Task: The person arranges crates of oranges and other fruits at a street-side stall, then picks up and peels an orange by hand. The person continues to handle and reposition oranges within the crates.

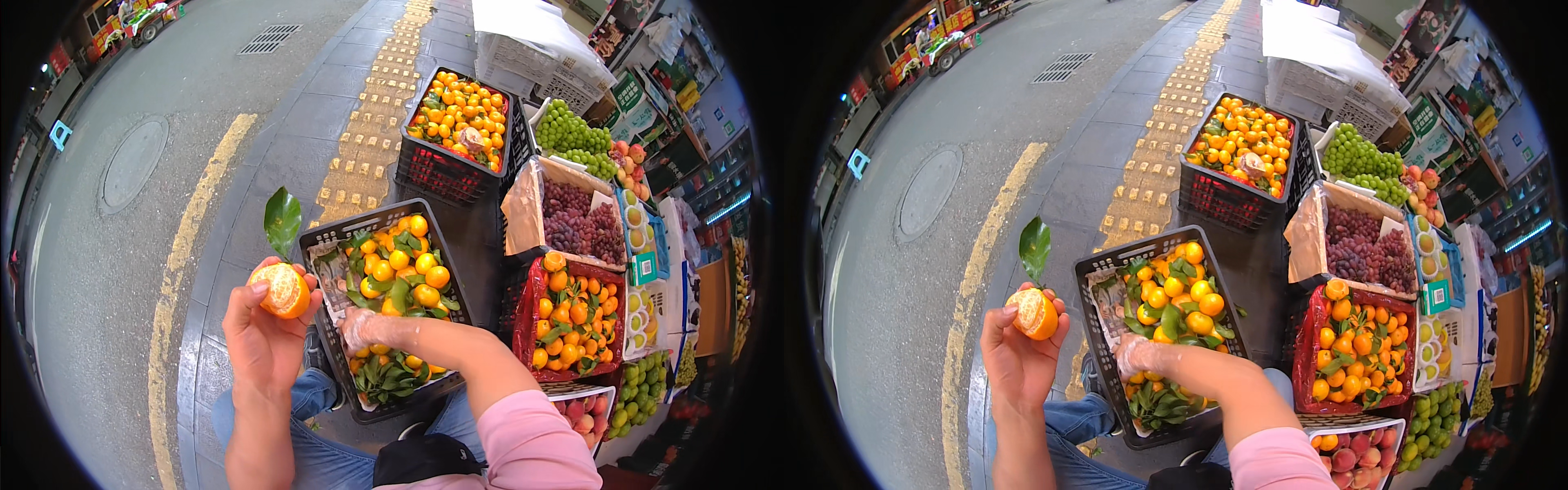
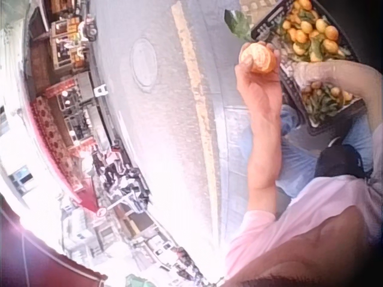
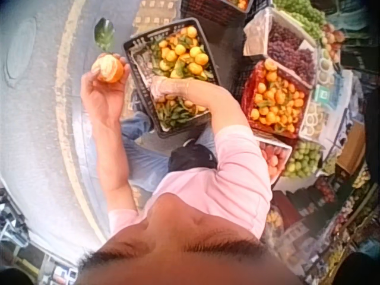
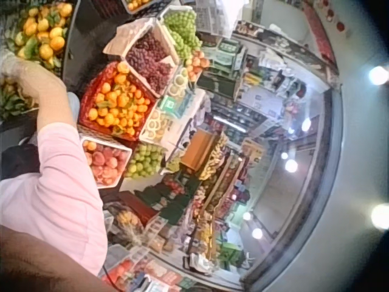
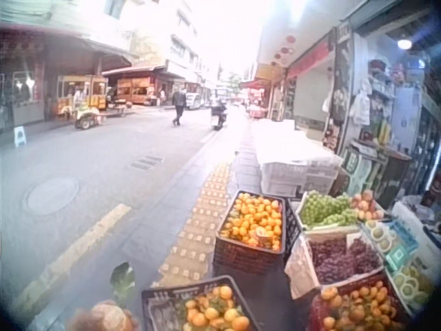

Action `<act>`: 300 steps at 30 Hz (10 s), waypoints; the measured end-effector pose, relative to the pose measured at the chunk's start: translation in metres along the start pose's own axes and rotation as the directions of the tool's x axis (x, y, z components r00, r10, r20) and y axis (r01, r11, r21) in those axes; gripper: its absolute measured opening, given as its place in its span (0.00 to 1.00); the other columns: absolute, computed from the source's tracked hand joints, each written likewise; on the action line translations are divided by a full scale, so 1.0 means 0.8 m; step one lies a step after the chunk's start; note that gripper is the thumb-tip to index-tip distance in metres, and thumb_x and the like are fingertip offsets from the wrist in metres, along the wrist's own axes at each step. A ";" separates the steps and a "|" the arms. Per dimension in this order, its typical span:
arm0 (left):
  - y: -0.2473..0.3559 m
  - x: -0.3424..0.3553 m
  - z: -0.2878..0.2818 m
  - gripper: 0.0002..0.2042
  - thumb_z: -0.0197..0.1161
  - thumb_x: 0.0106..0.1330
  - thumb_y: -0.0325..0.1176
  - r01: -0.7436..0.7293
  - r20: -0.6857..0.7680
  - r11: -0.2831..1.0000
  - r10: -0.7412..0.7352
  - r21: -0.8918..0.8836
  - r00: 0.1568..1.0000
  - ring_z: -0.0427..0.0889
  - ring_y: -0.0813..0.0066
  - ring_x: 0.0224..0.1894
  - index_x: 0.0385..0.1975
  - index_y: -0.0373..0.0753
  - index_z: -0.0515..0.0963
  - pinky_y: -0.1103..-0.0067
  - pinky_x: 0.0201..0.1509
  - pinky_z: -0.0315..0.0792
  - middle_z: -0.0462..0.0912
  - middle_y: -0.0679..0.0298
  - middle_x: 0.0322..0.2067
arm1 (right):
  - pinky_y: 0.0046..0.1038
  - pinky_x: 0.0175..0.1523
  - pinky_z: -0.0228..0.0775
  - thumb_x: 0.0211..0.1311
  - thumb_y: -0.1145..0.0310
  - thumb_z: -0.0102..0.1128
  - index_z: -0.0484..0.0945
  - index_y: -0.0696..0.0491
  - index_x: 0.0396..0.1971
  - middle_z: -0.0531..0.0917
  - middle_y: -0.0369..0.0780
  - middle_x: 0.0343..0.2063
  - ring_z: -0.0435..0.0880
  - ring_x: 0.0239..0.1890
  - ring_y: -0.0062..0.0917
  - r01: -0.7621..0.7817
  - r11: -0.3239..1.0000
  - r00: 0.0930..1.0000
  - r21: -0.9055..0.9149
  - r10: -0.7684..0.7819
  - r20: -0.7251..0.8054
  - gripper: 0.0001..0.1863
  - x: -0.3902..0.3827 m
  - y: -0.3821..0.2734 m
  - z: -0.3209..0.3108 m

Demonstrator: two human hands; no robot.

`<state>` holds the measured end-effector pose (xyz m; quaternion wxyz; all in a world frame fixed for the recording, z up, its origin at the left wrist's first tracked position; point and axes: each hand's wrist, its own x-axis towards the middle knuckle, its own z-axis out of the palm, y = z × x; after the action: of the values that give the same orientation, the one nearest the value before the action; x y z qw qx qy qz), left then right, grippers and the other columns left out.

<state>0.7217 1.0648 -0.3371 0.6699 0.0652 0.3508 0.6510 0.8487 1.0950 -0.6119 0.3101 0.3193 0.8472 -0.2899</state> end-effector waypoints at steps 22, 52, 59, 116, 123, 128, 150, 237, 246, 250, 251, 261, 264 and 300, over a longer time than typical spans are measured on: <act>-0.017 -0.007 0.011 0.21 0.61 0.62 0.33 0.032 0.095 0.999 -0.034 0.018 0.995 0.83 0.55 0.48 0.54 0.33 0.71 0.64 0.53 0.81 0.80 0.49 0.45 | 0.40 0.50 0.79 0.44 0.40 0.74 0.85 0.49 0.42 0.74 0.54 0.51 0.83 0.44 0.46 0.119 0.975 0.912 0.189 -0.031 -0.410 0.31 -0.117 0.039 0.013; -0.089 0.016 0.018 0.20 0.59 0.67 0.34 0.109 0.109 0.978 -0.130 0.180 0.986 0.83 0.63 0.47 0.57 0.34 0.69 0.72 0.49 0.83 0.81 0.53 0.45 | 0.33 0.48 0.74 0.51 0.43 0.74 0.84 0.58 0.42 0.79 0.46 0.48 0.80 0.44 0.34 -0.253 0.212 -0.147 0.944 0.956 -0.254 0.32 -0.632 0.291 0.284; -0.096 0.012 0.017 0.21 0.59 0.67 0.33 0.106 0.108 0.970 -0.131 0.217 0.985 0.83 0.63 0.46 0.58 0.34 0.67 0.72 0.49 0.83 0.80 0.54 0.45 | 0.40 0.61 0.73 0.41 0.41 0.79 0.83 0.52 0.48 0.63 0.54 0.67 0.77 0.58 0.48 -0.495 0.290 -0.264 0.819 0.848 -0.460 0.37 -0.613 0.243 0.296; -0.099 0.007 0.022 0.18 0.60 0.63 0.34 0.153 0.136 0.962 -0.187 0.224 0.973 0.83 0.59 0.47 0.51 0.35 0.73 0.65 0.53 0.81 0.81 0.53 0.44 | 0.35 0.45 0.78 0.61 0.66 0.64 0.84 0.55 0.40 0.86 0.47 0.37 0.86 0.36 0.41 -0.038 0.636 0.400 0.771 0.716 -0.572 0.11 -0.430 0.111 0.194; -0.087 0.008 0.024 0.16 0.60 0.64 0.33 0.147 0.090 0.964 -0.170 0.220 0.981 0.84 0.61 0.46 0.50 0.36 0.73 0.66 0.50 0.81 0.81 0.56 0.43 | 0.41 0.46 0.77 0.62 0.67 0.60 0.78 0.54 0.44 0.78 0.45 0.40 0.81 0.44 0.43 0.131 0.912 0.736 0.390 0.174 -0.655 0.12 -0.210 0.015 0.112; -0.079 0.008 0.014 0.16 0.59 0.65 0.33 0.124 0.110 0.971 -0.148 0.205 0.983 0.83 0.61 0.47 0.50 0.36 0.73 0.65 0.53 0.79 0.81 0.56 0.43 | 0.41 0.49 0.78 0.57 0.70 0.63 0.77 0.55 0.41 0.76 0.49 0.44 0.81 0.47 0.44 -0.041 0.991 0.791 0.126 0.110 -0.602 0.12 -0.162 0.011 0.097; -0.101 0.015 0.013 0.22 0.59 0.68 0.35 0.143 0.162 0.957 -0.188 0.254 0.969 0.83 0.63 0.48 0.59 0.34 0.69 0.72 0.52 0.81 0.80 0.54 0.47 | 0.28 0.47 0.77 0.58 0.57 0.74 0.75 0.55 0.54 0.83 0.41 0.37 0.83 0.39 0.24 0.228 0.311 0.374 0.922 0.847 -0.378 0.29 -0.453 0.059 0.180; -0.222 0.142 0.008 0.11 0.61 0.56 0.32 0.287 0.061 0.745 -0.401 0.602 0.914 0.82 0.58 0.41 0.34 0.31 0.78 0.62 0.49 0.78 0.83 0.55 0.35 | 0.20 0.40 0.75 0.62 0.67 0.70 0.77 0.57 0.49 0.82 0.35 0.34 0.80 0.34 0.17 0.704 0.191 -0.501 0.684 0.817 0.287 0.18 -0.680 -0.079 0.445; -0.259 0.147 -0.009 0.14 0.61 0.60 0.38 0.087 0.190 0.711 -0.300 0.698 0.935 0.82 0.59 0.39 0.36 0.33 0.78 0.62 0.46 0.77 0.82 0.55 0.35 | 0.33 0.54 0.76 0.50 0.63 0.73 0.78 0.58 0.50 0.85 0.49 0.41 0.85 0.46 0.38 0.809 -0.169 -0.580 0.563 -0.072 0.812 0.28 -0.667 -0.241 0.703; -0.267 0.172 -0.028 0.15 0.61 0.61 0.41 -0.025 0.306 0.704 -0.276 0.710 0.911 0.81 0.60 0.39 0.38 0.33 0.78 0.62 0.45 0.76 0.82 0.55 0.36 | 0.34 0.56 0.75 0.47 0.66 0.75 0.78 0.55 0.52 0.84 0.50 0.42 0.84 0.47 0.39 0.736 -0.337 -0.666 0.588 -0.204 0.717 0.29 -0.654 -0.278 0.735; -0.269 0.181 -0.034 0.16 0.61 0.62 0.42 -0.057 0.341 0.705 -0.269 0.707 0.900 0.81 0.60 0.39 0.38 0.33 0.78 0.62 0.44 0.76 0.82 0.55 0.36 | 0.35 0.56 0.75 0.47 0.67 0.74 0.78 0.55 0.53 0.83 0.50 0.42 0.84 0.48 0.40 0.712 -0.364 -0.689 0.600 -0.202 0.696 0.29 -0.654 -0.284 0.736; -0.268 0.296 -0.099 0.10 0.58 0.73 0.35 -0.578 0.866 0.647 -0.328 0.497 0.377 0.80 0.68 0.43 0.47 0.35 0.75 0.64 0.50 0.76 0.79 0.58 0.42 | 0.33 0.54 0.75 0.47 0.71 0.71 0.76 0.62 0.49 0.83 0.47 0.40 0.84 0.45 0.37 0.743 -0.250 -0.651 0.621 -0.486 0.583 0.27 -0.651 -0.334 0.787; -0.268 0.283 -0.103 0.10 0.57 0.75 0.34 -0.958 0.974 0.228 -0.179 0.177 0.137 0.79 0.69 0.43 0.48 0.35 0.74 0.69 0.51 0.76 0.78 0.60 0.43 | 0.35 0.49 0.76 0.49 0.73 0.65 0.78 0.62 0.43 0.83 0.48 0.36 0.82 0.40 0.38 0.771 -0.327 -0.604 0.546 -0.647 0.465 0.19 -0.654 -0.403 0.825; -0.165 0.122 -0.003 0.17 0.57 0.67 0.35 0.267 0.228 0.921 -0.335 0.285 0.914 0.81 0.55 0.50 0.51 0.31 0.73 0.65 0.57 0.78 0.80 0.49 0.48 | 0.27 0.41 0.75 0.63 0.71 0.64 0.81 0.58 0.46 0.82 0.43 0.33 0.84 0.32 0.28 0.232 0.500 0.304 0.834 0.777 -0.551 0.13 -0.478 0.035 0.238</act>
<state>0.8202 1.1343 -0.4480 0.7910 0.1820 0.3398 0.4750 1.1644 0.8432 -0.4701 -0.3486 0.6879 0.5385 -0.3395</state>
